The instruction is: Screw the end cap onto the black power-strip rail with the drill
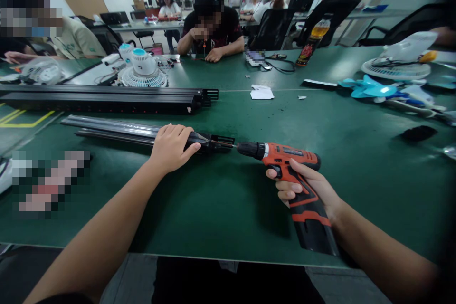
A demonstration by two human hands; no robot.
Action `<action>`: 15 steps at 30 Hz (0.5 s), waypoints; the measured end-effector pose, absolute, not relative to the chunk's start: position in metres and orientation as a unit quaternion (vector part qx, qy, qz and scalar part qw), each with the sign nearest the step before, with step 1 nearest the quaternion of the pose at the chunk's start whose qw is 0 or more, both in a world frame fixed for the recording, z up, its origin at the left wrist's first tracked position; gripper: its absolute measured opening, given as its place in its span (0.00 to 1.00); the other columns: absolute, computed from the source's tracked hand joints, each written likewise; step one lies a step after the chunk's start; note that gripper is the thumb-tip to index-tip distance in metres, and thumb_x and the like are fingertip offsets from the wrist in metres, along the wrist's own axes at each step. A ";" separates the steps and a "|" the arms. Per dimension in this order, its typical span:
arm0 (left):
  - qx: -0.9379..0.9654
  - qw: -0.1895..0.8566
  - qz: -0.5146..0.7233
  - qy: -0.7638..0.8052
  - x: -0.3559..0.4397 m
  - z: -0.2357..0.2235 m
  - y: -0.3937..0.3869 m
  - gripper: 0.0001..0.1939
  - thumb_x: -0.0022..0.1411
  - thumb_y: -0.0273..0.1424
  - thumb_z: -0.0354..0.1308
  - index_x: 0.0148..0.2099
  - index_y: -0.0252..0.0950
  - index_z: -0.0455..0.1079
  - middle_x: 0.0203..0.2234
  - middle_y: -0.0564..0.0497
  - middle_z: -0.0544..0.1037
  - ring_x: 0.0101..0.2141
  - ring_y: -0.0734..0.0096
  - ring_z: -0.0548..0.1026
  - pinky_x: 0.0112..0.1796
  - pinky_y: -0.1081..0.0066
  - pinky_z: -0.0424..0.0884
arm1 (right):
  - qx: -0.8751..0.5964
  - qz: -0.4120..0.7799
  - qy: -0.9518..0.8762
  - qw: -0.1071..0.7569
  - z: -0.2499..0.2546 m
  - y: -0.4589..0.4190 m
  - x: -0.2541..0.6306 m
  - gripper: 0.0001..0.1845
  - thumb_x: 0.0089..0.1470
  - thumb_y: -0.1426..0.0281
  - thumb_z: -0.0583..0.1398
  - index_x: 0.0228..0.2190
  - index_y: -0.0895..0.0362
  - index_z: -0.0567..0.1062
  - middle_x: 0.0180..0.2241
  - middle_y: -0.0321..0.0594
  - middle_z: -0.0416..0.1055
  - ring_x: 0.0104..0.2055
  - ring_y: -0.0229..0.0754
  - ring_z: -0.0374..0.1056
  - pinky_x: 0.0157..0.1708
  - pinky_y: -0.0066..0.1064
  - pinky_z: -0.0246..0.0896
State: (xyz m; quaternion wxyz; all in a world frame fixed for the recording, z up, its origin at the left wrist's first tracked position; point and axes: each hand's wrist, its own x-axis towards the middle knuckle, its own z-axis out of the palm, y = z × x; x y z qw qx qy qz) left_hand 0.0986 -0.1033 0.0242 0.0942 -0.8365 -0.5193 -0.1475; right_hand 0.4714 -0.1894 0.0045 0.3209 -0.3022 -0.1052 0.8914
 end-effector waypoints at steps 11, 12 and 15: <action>-0.840 0.083 -0.140 -0.518 0.097 0.025 -0.103 0.29 0.73 0.53 0.44 0.57 0.37 0.72 0.49 0.39 0.78 0.50 0.46 0.72 0.57 0.47 0.63 | -0.306 0.884 -0.148 0.321 0.003 -0.189 0.473 0.20 0.56 0.55 0.69 0.40 0.58 0.75 0.18 0.27 0.54 0.22 0.34 0.56 0.25 0.23 0.60; -0.841 0.085 -0.136 -0.517 0.097 0.025 -0.103 0.29 0.72 0.53 0.44 0.57 0.37 0.71 0.49 0.39 0.78 0.50 0.46 0.72 0.57 0.47 0.63 | -0.303 0.885 -0.147 0.321 0.003 -0.189 0.473 0.21 0.56 0.55 0.69 0.40 0.58 0.75 0.18 0.27 0.54 0.22 0.33 0.56 0.25 0.22 0.60; -0.842 0.093 -0.132 -0.515 0.096 0.025 -0.103 0.29 0.73 0.54 0.44 0.57 0.37 0.71 0.49 0.40 0.78 0.50 0.47 0.72 0.58 0.48 0.62 | -0.303 0.885 -0.145 0.322 0.003 -0.190 0.472 0.21 0.55 0.55 0.70 0.39 0.59 0.75 0.18 0.27 0.53 0.22 0.33 0.56 0.25 0.21 0.60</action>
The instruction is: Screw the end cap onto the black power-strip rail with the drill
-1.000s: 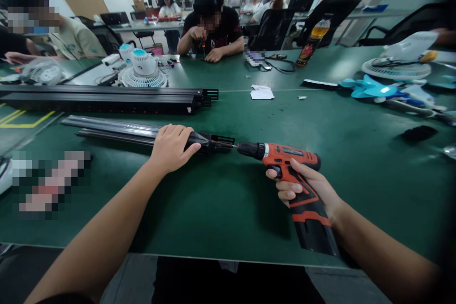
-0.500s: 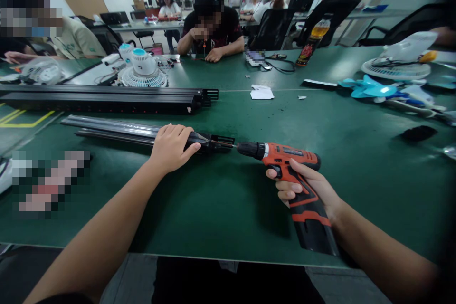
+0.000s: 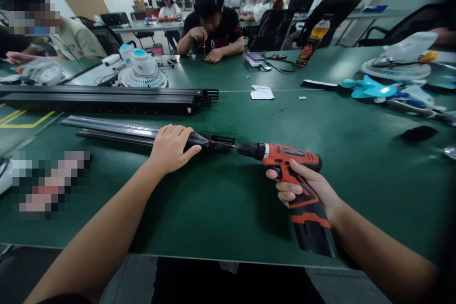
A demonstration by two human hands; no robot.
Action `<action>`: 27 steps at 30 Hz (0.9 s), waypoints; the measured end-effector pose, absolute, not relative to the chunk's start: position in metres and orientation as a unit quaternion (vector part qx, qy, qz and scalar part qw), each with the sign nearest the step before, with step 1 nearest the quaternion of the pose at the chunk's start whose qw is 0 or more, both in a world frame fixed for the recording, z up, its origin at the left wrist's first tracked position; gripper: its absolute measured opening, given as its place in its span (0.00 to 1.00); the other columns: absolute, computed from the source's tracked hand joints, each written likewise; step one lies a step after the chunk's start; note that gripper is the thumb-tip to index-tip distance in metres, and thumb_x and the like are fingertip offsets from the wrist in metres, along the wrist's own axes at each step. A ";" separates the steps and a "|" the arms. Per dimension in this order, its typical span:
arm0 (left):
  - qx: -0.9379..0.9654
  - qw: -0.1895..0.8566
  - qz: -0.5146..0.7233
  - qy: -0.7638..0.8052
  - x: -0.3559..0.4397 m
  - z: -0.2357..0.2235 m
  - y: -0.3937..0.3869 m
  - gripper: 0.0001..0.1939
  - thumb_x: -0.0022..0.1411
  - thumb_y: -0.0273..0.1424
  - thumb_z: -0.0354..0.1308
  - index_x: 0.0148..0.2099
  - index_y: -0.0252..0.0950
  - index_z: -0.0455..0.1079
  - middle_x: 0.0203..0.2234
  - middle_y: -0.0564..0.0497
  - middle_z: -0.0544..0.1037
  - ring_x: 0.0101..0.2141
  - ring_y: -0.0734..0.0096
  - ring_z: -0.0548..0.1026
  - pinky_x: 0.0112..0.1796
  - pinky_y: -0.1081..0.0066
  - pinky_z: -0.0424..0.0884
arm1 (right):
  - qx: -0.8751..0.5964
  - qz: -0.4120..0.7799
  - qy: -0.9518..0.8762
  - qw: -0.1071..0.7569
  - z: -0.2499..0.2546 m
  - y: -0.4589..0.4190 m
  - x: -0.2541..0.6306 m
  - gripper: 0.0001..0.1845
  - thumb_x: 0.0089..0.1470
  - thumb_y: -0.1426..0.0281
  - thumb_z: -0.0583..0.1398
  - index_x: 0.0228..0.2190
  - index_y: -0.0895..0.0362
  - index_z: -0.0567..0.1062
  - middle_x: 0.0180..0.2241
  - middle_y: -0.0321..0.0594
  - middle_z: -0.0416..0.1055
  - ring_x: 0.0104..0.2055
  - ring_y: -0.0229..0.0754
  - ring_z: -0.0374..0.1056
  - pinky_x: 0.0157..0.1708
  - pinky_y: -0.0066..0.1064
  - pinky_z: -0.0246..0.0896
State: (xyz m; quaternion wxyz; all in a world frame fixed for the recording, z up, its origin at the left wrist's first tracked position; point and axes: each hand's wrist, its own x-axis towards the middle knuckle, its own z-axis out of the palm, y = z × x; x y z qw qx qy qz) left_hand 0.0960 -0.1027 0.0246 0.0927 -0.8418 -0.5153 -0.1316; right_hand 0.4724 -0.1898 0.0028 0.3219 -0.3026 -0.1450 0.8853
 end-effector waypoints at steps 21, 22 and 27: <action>-0.840 0.091 -0.137 -0.517 0.097 0.024 -0.103 0.29 0.72 0.53 0.45 0.57 0.37 0.71 0.49 0.39 0.78 0.50 0.47 0.72 0.58 0.48 0.62 | -0.313 0.878 -0.164 0.324 0.001 -0.190 0.474 0.21 0.57 0.53 0.68 0.40 0.56 0.74 0.18 0.27 0.52 0.22 0.35 0.55 0.25 0.25 0.59; -0.841 0.089 -0.137 -0.516 0.097 0.024 -0.103 0.29 0.72 0.54 0.46 0.57 0.37 0.71 0.49 0.39 0.78 0.50 0.47 0.72 0.58 0.47 0.62 | -0.313 0.879 -0.158 0.324 0.001 -0.190 0.474 0.21 0.56 0.53 0.68 0.40 0.57 0.74 0.18 0.27 0.52 0.22 0.35 0.55 0.25 0.24 0.59; -0.842 0.088 -0.139 -0.514 0.097 0.025 -0.103 0.28 0.72 0.53 0.46 0.57 0.37 0.71 0.50 0.39 0.78 0.50 0.46 0.72 0.58 0.47 0.62 | -0.306 0.883 -0.139 0.328 0.000 -0.190 0.472 0.20 0.56 0.56 0.69 0.40 0.58 0.76 0.18 0.27 0.54 0.22 0.34 0.55 0.24 0.24 0.60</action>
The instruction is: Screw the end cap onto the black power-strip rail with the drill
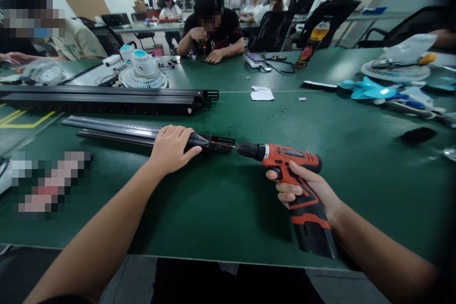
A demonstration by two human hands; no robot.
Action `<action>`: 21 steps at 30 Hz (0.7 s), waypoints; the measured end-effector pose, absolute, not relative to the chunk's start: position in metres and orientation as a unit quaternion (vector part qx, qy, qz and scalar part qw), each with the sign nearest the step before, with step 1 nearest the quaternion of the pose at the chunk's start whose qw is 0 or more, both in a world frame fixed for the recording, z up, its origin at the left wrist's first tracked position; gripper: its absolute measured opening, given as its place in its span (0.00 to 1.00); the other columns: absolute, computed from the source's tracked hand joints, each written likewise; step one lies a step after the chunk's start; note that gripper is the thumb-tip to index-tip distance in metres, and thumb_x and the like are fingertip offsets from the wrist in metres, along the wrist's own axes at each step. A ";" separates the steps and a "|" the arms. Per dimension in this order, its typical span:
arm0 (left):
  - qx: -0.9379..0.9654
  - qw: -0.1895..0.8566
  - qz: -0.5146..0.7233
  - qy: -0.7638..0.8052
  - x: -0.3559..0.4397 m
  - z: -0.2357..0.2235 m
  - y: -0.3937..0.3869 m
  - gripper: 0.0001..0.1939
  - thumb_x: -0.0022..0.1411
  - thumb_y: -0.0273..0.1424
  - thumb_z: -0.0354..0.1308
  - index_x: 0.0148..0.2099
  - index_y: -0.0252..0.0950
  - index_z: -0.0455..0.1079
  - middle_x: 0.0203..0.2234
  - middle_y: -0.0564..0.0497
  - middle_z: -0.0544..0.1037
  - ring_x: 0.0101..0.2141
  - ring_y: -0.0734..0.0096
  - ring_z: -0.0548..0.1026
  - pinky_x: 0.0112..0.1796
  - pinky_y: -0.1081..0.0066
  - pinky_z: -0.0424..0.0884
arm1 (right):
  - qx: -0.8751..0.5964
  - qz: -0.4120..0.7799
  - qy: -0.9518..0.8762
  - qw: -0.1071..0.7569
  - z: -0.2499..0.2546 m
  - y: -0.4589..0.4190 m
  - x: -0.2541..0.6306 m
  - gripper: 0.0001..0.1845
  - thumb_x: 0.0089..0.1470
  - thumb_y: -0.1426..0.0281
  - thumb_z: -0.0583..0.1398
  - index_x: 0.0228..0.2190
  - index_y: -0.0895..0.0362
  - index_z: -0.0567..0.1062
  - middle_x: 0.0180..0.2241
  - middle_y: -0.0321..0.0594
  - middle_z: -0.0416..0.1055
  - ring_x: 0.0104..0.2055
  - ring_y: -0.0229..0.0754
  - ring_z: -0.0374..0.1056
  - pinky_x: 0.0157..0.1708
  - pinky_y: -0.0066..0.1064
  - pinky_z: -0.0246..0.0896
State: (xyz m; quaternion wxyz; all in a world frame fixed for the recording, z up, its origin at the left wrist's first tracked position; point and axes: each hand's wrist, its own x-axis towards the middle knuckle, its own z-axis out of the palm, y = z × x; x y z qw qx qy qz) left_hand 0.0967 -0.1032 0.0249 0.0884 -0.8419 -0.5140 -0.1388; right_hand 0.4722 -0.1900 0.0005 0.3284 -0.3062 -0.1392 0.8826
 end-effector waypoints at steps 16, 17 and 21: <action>-0.840 0.103 -0.138 -0.514 0.096 0.023 -0.102 0.26 0.72 0.53 0.46 0.56 0.39 0.71 0.49 0.40 0.78 0.50 0.48 0.72 0.58 0.48 0.62 | -0.295 0.887 -0.143 0.327 0.002 -0.191 0.471 0.21 0.55 0.55 0.71 0.38 0.59 0.76 0.17 0.26 0.52 0.22 0.33 0.55 0.25 0.21 0.59; -0.840 0.103 -0.137 -0.515 0.096 0.023 -0.102 0.26 0.73 0.53 0.46 0.56 0.39 0.71 0.49 0.40 0.78 0.49 0.48 0.72 0.58 0.48 0.62 | -0.295 0.887 -0.142 0.326 0.002 -0.191 0.471 0.21 0.55 0.55 0.71 0.38 0.58 0.76 0.17 0.26 0.52 0.22 0.33 0.55 0.24 0.21 0.59; -0.841 0.108 -0.134 -0.514 0.096 0.023 -0.103 0.26 0.73 0.53 0.46 0.56 0.39 0.70 0.49 0.41 0.78 0.49 0.49 0.72 0.58 0.49 0.62 | -0.296 0.888 -0.133 0.327 0.003 -0.191 0.471 0.21 0.53 0.56 0.72 0.38 0.59 0.76 0.17 0.26 0.51 0.22 0.32 0.55 0.25 0.19 0.59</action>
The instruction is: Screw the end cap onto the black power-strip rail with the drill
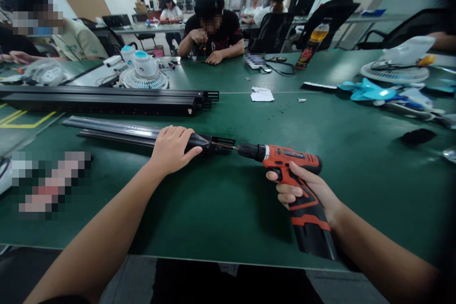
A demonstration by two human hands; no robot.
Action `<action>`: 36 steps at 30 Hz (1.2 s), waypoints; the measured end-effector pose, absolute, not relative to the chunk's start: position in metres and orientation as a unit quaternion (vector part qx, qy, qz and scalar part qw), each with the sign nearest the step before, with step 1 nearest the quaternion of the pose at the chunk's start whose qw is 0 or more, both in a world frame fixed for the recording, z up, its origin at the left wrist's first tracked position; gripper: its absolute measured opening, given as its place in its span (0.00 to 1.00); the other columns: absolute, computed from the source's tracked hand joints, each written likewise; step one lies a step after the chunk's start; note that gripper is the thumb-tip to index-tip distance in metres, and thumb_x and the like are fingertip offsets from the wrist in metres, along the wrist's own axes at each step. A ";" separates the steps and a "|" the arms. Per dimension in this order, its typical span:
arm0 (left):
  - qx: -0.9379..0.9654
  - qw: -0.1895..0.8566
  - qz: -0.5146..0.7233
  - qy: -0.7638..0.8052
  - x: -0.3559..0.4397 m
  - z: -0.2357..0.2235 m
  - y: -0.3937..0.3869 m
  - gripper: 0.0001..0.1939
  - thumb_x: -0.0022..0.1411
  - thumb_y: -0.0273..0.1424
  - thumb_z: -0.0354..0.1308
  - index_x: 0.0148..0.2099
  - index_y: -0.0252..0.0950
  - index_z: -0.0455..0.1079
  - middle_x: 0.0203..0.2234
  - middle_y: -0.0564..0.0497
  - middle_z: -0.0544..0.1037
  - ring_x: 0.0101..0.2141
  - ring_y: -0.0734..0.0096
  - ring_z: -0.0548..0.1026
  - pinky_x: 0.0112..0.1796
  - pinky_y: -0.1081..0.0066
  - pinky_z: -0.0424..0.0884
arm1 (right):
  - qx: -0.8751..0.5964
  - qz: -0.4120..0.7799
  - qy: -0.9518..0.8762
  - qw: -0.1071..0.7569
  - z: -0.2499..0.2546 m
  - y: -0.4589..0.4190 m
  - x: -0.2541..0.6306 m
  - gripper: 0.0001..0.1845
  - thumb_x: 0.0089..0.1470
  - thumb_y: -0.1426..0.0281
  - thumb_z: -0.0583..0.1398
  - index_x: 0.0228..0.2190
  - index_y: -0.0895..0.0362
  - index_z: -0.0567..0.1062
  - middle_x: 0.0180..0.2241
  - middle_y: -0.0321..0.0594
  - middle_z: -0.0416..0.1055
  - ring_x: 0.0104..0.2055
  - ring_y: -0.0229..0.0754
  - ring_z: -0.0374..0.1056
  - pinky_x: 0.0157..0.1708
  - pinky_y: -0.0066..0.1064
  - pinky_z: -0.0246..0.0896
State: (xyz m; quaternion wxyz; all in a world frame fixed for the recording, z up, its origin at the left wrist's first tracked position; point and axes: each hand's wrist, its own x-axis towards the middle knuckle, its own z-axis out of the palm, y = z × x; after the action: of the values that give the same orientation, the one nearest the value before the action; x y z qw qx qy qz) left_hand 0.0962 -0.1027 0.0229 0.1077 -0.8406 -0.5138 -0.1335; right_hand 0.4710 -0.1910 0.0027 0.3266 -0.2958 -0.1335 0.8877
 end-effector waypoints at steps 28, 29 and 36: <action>-0.840 0.097 -0.142 -0.515 0.096 0.021 -0.101 0.27 0.72 0.53 0.46 0.57 0.38 0.71 0.49 0.40 0.78 0.50 0.47 0.72 0.57 0.47 0.62 | -0.269 0.898 -0.129 0.323 -0.002 -0.190 0.473 0.21 0.57 0.56 0.70 0.39 0.61 0.77 0.17 0.27 0.54 0.22 0.32 0.58 0.26 0.19 0.60; -0.840 0.094 -0.143 -0.514 0.095 0.021 -0.101 0.27 0.72 0.53 0.46 0.57 0.38 0.71 0.49 0.40 0.77 0.50 0.47 0.72 0.57 0.47 0.62 | -0.270 0.898 -0.128 0.323 -0.002 -0.190 0.473 0.21 0.57 0.56 0.70 0.39 0.61 0.77 0.17 0.27 0.54 0.22 0.32 0.58 0.25 0.19 0.59; -0.840 0.096 -0.145 -0.514 0.096 0.022 -0.102 0.27 0.72 0.52 0.46 0.56 0.38 0.71 0.49 0.40 0.78 0.50 0.47 0.72 0.58 0.47 0.62 | -0.275 0.896 -0.128 0.325 0.000 -0.190 0.472 0.21 0.55 0.57 0.72 0.39 0.61 0.77 0.17 0.27 0.54 0.22 0.32 0.57 0.25 0.20 0.61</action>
State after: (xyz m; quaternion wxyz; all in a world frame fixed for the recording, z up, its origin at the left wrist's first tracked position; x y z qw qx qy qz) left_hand 0.0961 -0.1020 0.0215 0.0962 -0.8400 -0.5140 -0.1449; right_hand 0.4717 -0.1896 0.0001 0.3249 -0.2746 -0.1275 0.8960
